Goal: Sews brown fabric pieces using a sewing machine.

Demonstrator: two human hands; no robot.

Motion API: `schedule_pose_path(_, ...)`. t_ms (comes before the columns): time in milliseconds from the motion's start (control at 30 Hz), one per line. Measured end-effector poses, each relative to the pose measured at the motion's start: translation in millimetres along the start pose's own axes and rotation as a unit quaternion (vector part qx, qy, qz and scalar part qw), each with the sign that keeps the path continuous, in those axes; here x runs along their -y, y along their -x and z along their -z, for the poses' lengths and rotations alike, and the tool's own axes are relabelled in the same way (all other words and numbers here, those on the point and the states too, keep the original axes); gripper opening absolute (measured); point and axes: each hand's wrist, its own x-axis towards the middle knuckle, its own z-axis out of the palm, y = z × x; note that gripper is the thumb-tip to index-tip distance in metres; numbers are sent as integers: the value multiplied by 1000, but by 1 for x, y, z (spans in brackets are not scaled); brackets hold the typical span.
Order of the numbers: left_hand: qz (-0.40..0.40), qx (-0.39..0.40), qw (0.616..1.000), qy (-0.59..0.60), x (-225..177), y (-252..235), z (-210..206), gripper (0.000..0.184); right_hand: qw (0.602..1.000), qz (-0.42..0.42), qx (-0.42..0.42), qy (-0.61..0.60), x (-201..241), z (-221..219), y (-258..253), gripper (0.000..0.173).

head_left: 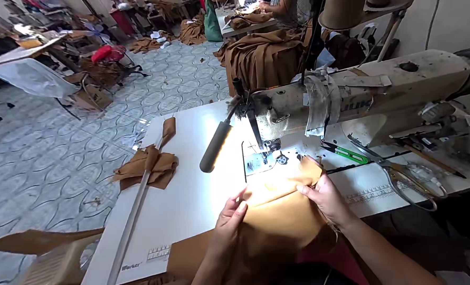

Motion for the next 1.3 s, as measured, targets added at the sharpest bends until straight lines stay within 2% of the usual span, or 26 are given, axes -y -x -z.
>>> schedule_pose_path(67,-55,26,978,-199,4,-2,7,25,999,40,25,28,-4,6,0,98)
schedule_pose_path(100,-84,32,948,-305,7,-3,10,26,996,66,42,45,-5,8,2,95)
schedule_pose_path(133,-103,30,922,-371,8,-3,10,27,991,96,59,68,-7,11,6,79)
schedule_pose_path(200,-140,7,889,-437,3,-2,8,28,975,141,106,136,-6,19,9,29)
schedule_pose_path(233,-163,-6,872,-462,-1,-1,7,28,958,157,147,187,-3,24,9,21)
schedule_pose_path(267,-191,-17,852,-488,-6,2,6,29,938,174,170,245,0,28,8,20)
schedule_pose_path(367,-260,-12,805,-533,-24,18,-12,30,875,255,129,391,11,41,7,16)
schedule_pose_path(433,-286,20,818,-499,-30,31,-36,27,855,299,90,414,33,63,3,12)
schedule_pose_path(500,-296,56,864,-403,-31,38,-59,19,850,331,126,389,79,88,-5,14)
schedule_pose_path(567,-284,93,907,-296,-25,41,-73,17,824,358,212,384,132,94,-8,10)
schedule_pose_path(633,-260,117,934,-217,-10,44,-76,18,794,349,318,384,161,79,-16,13)
schedule_pose_path(667,-225,122,947,-196,1,48,-75,20,778,327,372,386,161,64,-26,15)
schedule_pose_path(733,-99,136,968,-188,22,63,-67,23,741,238,459,427,139,31,-50,17)
schedule_pose_path(800,35,187,949,-252,24,73,-51,26,713,92,512,470,109,7,-70,21)
schedule_pose_path(867,150,299,870,-362,-2,66,-34,30,705,-4,524,478,89,-9,-79,21)
schedule_pose_path(900,171,323,839,-404,-15,62,-28,32,709,-30,526,469,84,-13,-80,19)
schedule_pose_path(933,139,294,844,-428,-22,61,-24,32,716,-46,528,455,83,-17,-81,17)
schedule_pose_path(1000,-27,130,891,-434,-16,52,-27,33,723,-57,530,440,84,-24,-80,14)
schedule_pose_path(1067,-118,19,915,-385,-6,30,-38,35,720,-48,528,449,88,-29,-78,14)
schedule_pose_path(1167,-107,-30,958,-265,6,10,-53,23,718,-21,520,462,90,-26,-75,16)
schedule_pose_path(1233,-54,-18,982,-183,10,8,-57,19,726,-14,516,455,90,-21,-75,16)
schedule_pose_path(1300,2,8,988,-155,10,5,-55,18,726,-25,514,457,88,-20,-78,16)
